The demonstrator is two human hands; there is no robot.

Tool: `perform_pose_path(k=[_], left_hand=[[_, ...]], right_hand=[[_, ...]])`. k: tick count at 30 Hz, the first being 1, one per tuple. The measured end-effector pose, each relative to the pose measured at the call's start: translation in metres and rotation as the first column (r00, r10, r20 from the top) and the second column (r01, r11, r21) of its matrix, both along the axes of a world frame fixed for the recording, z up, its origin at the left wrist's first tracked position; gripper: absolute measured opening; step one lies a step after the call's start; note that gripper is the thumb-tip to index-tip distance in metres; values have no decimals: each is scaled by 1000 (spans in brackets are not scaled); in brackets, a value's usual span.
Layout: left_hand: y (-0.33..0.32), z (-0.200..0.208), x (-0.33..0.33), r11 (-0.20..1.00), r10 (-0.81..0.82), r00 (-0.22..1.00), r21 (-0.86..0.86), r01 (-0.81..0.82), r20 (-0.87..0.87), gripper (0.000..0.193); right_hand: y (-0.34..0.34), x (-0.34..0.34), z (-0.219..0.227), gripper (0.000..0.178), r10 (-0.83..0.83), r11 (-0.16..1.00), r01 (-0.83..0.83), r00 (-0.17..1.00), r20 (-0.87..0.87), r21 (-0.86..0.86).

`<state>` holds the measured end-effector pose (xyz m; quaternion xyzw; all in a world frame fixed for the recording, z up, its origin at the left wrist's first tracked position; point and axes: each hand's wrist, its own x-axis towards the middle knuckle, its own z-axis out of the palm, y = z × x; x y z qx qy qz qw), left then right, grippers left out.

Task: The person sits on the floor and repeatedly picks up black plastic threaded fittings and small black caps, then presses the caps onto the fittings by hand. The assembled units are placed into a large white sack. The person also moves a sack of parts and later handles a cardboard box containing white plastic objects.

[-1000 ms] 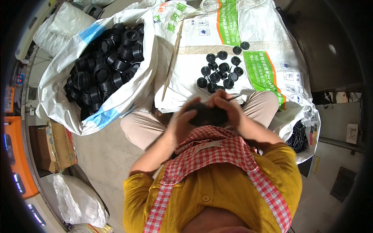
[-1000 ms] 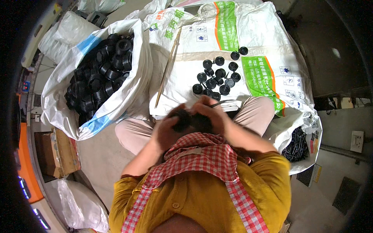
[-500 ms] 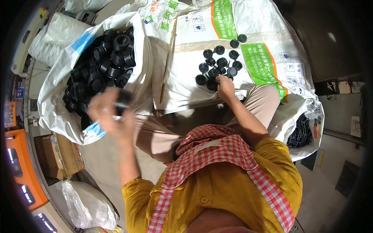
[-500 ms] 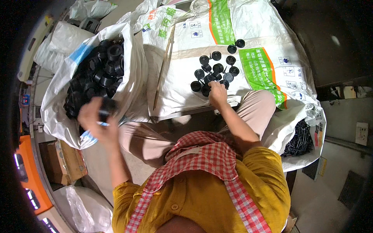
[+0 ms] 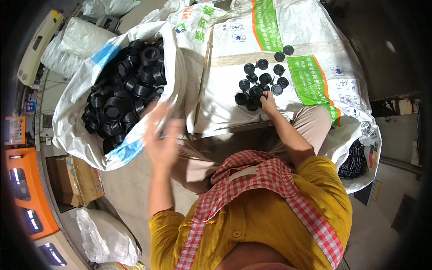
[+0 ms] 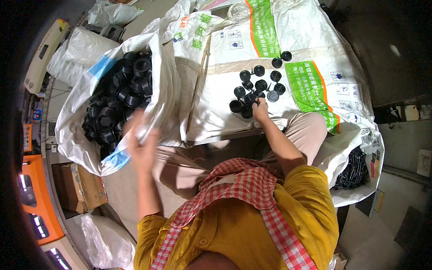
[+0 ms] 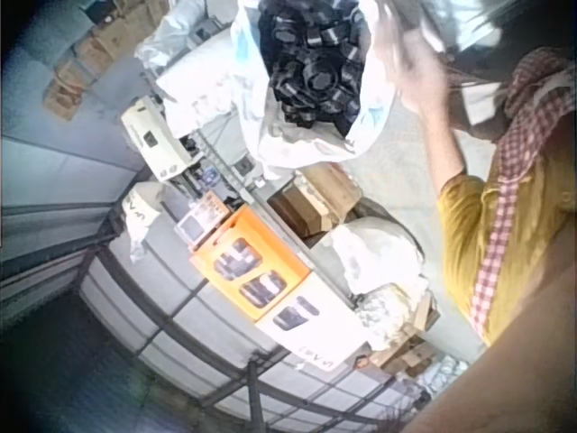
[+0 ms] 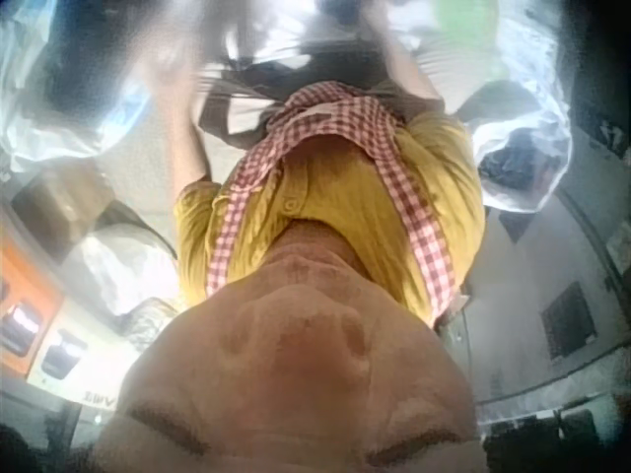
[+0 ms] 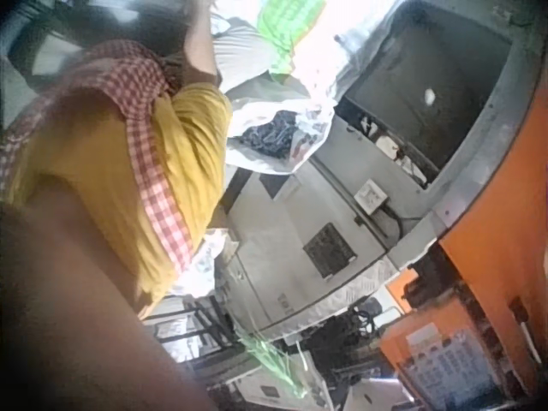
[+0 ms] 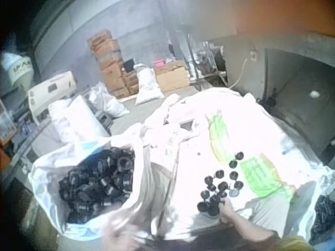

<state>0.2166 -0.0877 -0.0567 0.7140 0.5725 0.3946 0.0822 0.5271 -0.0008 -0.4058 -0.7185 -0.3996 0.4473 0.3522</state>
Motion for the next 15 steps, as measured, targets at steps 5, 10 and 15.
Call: perform_pose_path(k=[5,10,15], left_hand=[[3,-126,100,446,674,235,-639,627,701,40],[-8,-146,112,434,456,-49,-174,884,889,45],[-20,-132,89,495,411,410,-577,649,814,47]], right_hand=[[-85,-57,145,42,-8,931,208,834,-552,301],[-136,-47,213,30,267,673,-340,940,212,657],[-136,-9,234,17,320,820,-329,942,101,468]])
